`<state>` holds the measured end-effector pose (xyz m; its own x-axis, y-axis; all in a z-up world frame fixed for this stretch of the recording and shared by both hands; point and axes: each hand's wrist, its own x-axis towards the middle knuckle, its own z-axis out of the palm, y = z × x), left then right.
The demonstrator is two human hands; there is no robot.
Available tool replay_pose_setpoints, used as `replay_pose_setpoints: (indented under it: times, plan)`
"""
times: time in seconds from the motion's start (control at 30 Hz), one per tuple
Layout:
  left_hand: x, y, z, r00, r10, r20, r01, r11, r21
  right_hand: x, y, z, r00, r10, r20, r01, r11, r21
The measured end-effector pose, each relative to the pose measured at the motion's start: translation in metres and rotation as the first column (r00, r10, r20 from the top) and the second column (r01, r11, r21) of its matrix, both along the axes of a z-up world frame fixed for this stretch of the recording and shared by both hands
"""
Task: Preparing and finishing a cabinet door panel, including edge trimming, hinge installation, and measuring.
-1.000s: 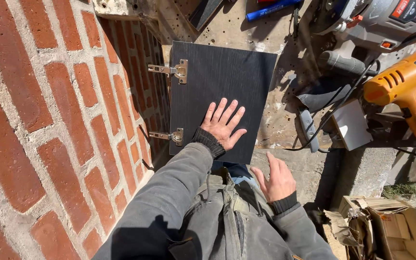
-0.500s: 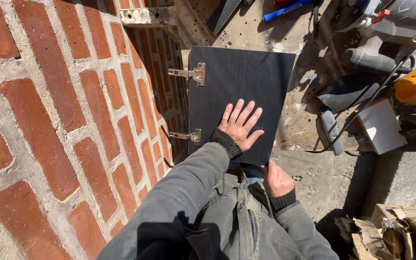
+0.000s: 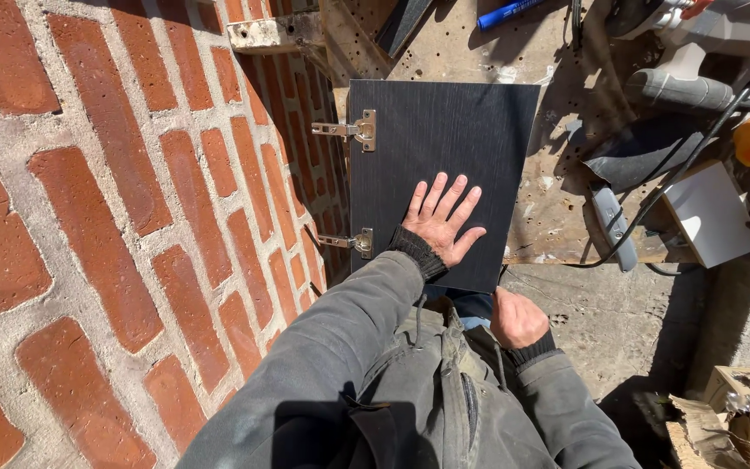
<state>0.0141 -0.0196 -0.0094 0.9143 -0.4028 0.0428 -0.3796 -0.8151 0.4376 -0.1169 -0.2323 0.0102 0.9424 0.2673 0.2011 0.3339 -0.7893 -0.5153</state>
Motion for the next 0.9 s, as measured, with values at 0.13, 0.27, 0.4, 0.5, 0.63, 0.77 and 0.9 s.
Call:
replay_pose_setpoints:
  times: [0.13, 0.27, 0.4, 0.5, 0.63, 0.77, 0.9]
  plan:
    - [0.000, 0.001, 0.003, 1.000, -0.007, 0.012, 0.007, 1.000, -0.010, -0.015, 0.005, 0.007, 0.953, -0.151, -0.261, 0.148, 0.989, -0.029]
    - [0.006, 0.000, 0.003, 1.000, -0.003, -0.028, 0.000, 0.994, -0.111, -0.018, 0.003, -0.001, 0.133, -0.178, -0.975, 0.455, 0.885, -0.099]
    - [0.066, 0.004, 0.022, 1.000, -0.010, -0.021, 0.008, 0.994, -0.110, -0.060, 0.032, -0.066, 0.097, 0.257, -0.962, 0.836, 0.503, 0.219]
    - [0.118, 0.010, 0.022, 0.999, 0.043, 0.031, -0.040, 0.993, -0.108, -0.047, 0.066, -0.057, 0.159, 0.452, -0.878, 0.936, 0.215, 0.280]
    - [0.192, 0.008, 0.025, 0.999, 0.028, 0.044, -0.025, 0.998, -0.050, -0.028, 0.084, -0.058, 0.290, 0.544, -0.787, 0.956, -0.123, 0.267]
    - [0.219, 0.005, 0.033, 0.984, -0.081, -0.158, 0.085, 0.996, 0.016, -0.031, 0.091, -0.055, 0.236, 0.559, -0.795, 0.967, -0.215, 0.135]
    - [0.229, -0.003, 0.057, 0.948, -0.017, -0.318, 0.041, 0.997, 0.071, -0.002, 0.083, 0.018, 0.343, 0.532, -0.774, 0.932, -0.292, 0.212]
